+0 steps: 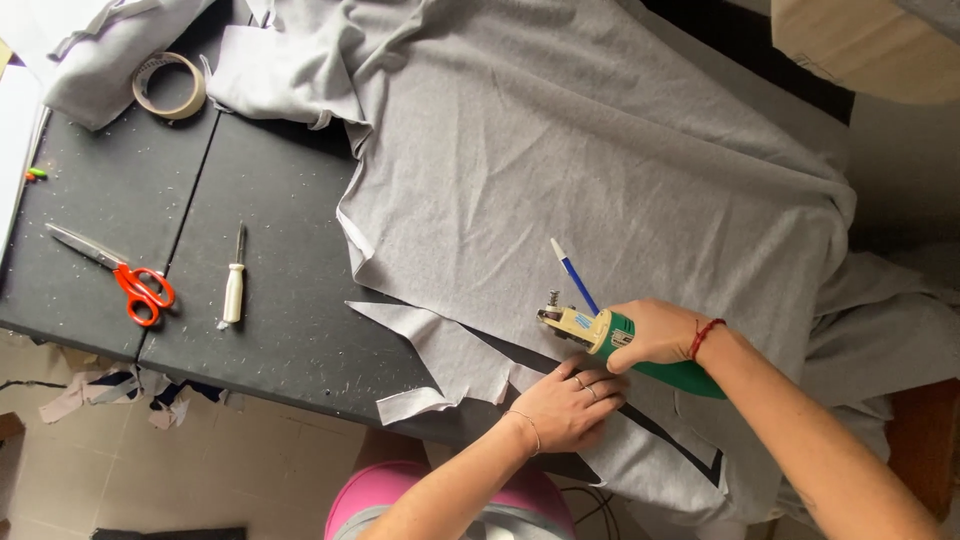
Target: Marking fabric with a cardboard pattern and pen, then cutting the shapes out using a rotary cutter and scissors.
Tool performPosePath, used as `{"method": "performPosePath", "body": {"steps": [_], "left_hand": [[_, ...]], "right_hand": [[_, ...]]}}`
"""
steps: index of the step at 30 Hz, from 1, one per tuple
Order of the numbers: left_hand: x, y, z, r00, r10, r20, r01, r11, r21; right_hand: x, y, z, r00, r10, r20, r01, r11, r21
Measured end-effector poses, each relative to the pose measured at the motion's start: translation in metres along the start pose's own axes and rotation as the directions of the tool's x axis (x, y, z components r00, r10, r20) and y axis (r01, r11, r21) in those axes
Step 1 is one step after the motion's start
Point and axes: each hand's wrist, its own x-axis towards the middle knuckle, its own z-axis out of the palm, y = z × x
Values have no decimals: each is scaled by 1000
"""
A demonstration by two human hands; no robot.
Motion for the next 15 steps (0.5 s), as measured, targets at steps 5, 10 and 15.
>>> {"method": "performPosePath", "body": {"steps": [5, 10, 15], "left_hand": [[-1, -1, 2, 998, 7, 66, -9, 999, 31], [-9, 0, -7, 999, 20, -35, -19, 999, 28], [-21, -1, -18, 998, -18, -59, 21, 998, 53]], "right_hand": [[-3, -13, -2, 1000, 17, 4, -17, 1000, 5], [-18, 11, 10, 999, 4, -48, 0, 996, 95], [-61, 96, 79, 965, 247, -84, -139, 760, 635]]}}
